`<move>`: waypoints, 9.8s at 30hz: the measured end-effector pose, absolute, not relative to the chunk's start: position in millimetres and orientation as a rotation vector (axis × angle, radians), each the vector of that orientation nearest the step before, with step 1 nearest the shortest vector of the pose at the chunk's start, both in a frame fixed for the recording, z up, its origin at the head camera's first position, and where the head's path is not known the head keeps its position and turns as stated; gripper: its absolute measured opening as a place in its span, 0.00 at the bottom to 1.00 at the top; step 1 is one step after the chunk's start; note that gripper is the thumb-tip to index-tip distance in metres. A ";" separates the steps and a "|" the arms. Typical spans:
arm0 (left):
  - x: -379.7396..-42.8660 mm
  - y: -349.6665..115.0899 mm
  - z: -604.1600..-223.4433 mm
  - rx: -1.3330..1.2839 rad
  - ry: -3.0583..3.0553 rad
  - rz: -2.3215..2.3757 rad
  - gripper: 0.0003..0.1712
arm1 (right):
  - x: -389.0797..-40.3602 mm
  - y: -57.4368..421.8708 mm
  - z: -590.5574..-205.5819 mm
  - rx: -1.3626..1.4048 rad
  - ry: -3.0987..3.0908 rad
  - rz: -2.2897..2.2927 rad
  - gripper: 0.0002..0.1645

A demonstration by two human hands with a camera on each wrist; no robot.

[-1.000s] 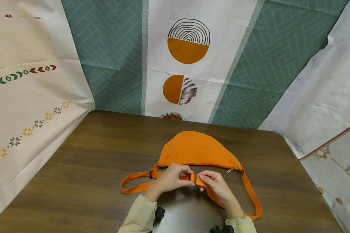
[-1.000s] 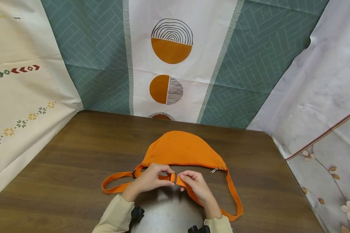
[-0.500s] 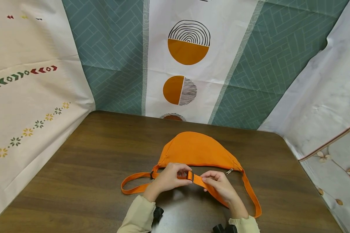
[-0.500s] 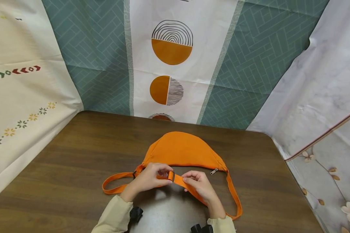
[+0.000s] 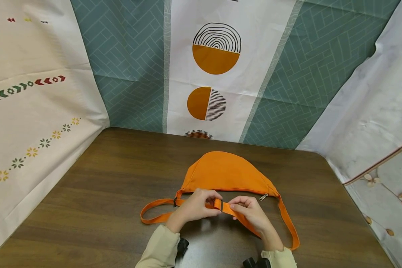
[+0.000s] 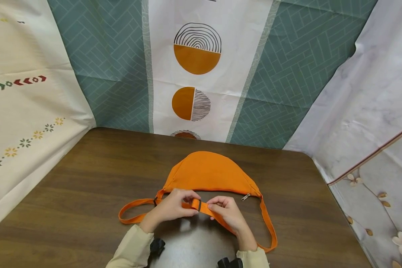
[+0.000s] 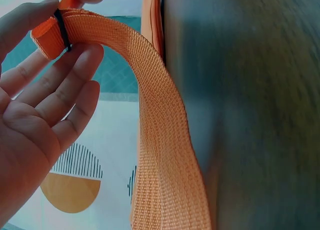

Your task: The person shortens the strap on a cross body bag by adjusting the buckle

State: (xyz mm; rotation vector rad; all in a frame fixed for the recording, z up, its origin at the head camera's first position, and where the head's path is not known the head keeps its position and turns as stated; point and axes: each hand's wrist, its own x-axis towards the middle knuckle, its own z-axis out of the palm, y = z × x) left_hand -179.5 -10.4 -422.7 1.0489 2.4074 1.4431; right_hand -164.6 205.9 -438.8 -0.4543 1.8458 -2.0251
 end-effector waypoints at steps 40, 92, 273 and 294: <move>-177.6 -8.5 -419.0 1.035 2.429 1.398 0.12 | -170.5 216.5 -441.7 -0.586 1.895 -1.894 0.12; -174.0 -1.2 -418.2 1.044 2.578 1.187 0.14 | -167.4 202.1 -436.0 -0.658 1.916 -1.826 0.13; -180.5 -3.9 -424.9 0.942 2.416 1.552 0.05 | -161.7 204.5 -438.9 -0.856 1.920 -2.008 0.24; -183.4 -34.8 -424.4 0.901 2.510 1.459 0.06 | -160.4 214.6 -439.6 -0.877 2.071 -1.864 0.15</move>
